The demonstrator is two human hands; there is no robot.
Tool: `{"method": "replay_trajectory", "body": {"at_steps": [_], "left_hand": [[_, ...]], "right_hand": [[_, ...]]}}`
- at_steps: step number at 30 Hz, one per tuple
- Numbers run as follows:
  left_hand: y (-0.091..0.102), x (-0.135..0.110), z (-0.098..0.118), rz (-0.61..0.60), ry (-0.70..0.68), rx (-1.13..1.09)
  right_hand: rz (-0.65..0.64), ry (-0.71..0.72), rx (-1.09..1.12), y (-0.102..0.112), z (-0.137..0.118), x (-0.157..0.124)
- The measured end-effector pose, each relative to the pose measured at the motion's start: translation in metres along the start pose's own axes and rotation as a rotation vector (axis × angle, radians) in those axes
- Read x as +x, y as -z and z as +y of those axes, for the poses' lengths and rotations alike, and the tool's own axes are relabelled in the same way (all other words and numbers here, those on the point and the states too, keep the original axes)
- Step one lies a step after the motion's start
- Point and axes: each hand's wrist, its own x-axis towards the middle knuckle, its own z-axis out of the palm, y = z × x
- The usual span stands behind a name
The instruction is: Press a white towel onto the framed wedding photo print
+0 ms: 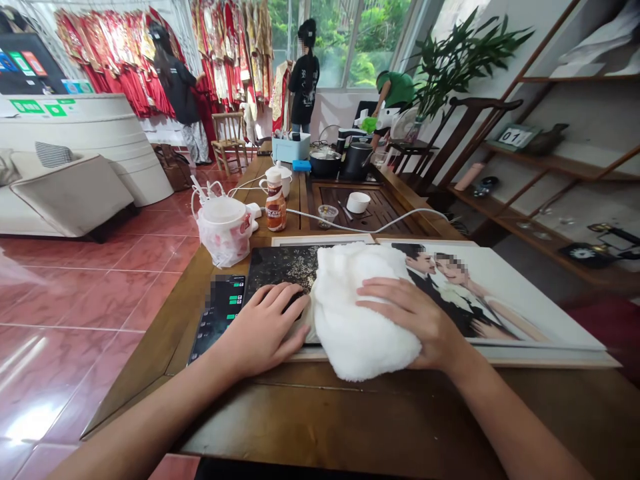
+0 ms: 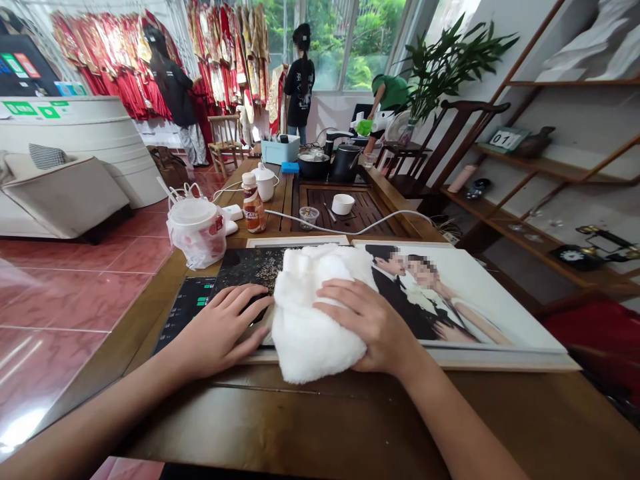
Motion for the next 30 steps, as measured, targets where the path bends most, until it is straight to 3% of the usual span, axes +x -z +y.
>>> {"method": "replay_trajectory", "body": {"at_steps": [30], "left_hand": [[-0.0007,-0.0021,-0.0003,0.021,-0.018,0.015]], "right_hand": [[-0.045,0.039,-0.044,-0.0009,-0.002,0.0016]]}}
